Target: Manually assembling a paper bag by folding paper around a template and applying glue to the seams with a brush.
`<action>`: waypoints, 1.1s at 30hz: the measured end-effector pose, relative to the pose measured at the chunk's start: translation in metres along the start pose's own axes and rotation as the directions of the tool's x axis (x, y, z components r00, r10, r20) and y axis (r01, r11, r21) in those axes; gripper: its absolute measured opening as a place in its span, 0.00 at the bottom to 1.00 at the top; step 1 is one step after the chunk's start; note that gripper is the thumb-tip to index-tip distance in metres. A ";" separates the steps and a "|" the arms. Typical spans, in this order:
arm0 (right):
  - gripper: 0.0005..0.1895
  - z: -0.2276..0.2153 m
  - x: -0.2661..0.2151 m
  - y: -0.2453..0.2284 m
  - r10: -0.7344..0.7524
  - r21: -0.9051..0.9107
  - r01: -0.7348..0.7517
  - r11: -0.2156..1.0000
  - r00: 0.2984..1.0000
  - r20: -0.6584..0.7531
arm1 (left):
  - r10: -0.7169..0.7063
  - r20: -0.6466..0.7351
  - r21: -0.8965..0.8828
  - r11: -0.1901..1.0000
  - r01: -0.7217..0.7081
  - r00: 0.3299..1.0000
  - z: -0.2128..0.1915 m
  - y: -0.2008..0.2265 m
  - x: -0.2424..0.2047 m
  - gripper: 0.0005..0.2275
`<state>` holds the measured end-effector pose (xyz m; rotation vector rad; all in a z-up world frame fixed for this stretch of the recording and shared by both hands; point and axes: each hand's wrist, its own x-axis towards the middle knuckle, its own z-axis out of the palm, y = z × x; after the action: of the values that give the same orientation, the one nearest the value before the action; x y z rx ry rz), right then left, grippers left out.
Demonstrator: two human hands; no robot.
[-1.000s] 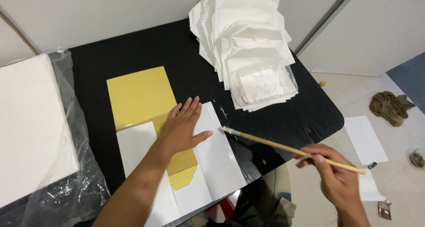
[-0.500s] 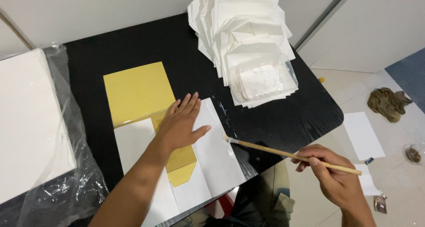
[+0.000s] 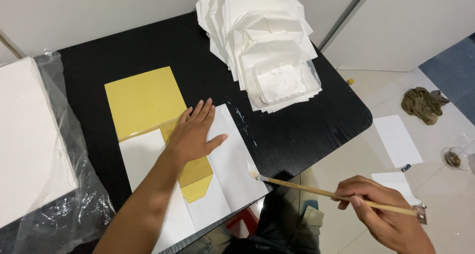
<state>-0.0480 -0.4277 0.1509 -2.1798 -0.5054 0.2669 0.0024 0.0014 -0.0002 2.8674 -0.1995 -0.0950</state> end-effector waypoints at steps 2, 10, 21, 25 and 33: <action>0.15 -0.005 -0.005 -0.004 0.050 0.007 -0.050 0.999 0.999 -0.001 | -0.003 -0.007 0.004 1.000 0.003 1.000 -0.001 0.001 -0.001 0.40; 0.15 0.010 0.016 0.003 -0.180 0.076 0.189 0.979 0.978 -0.108 | -0.001 0.018 -0.023 1.000 0.001 1.000 -0.008 0.003 -0.003 0.40; 0.17 -0.011 -0.010 0.016 0.039 -0.003 -0.039 0.999 0.999 -0.015 | -0.010 0.025 -0.003 1.000 0.010 1.000 -0.004 0.001 0.000 0.39; 0.18 -0.020 -0.021 0.020 0.074 0.039 -0.073 0.997 0.996 -0.043 | -0.009 0.017 -0.022 1.000 0.009 1.000 -0.006 0.002 -0.001 0.39; 0.16 -0.005 -0.004 0.027 -0.119 0.098 0.128 0.987 0.988 -0.097 | -0.011 0.024 -0.034 0.999 0.012 1.000 -0.008 0.004 -0.003 0.39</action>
<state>-0.0429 -0.4478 0.1321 -2.0409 -0.5609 0.1234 -0.0003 0.0000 0.0085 2.8352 -0.1839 -0.1333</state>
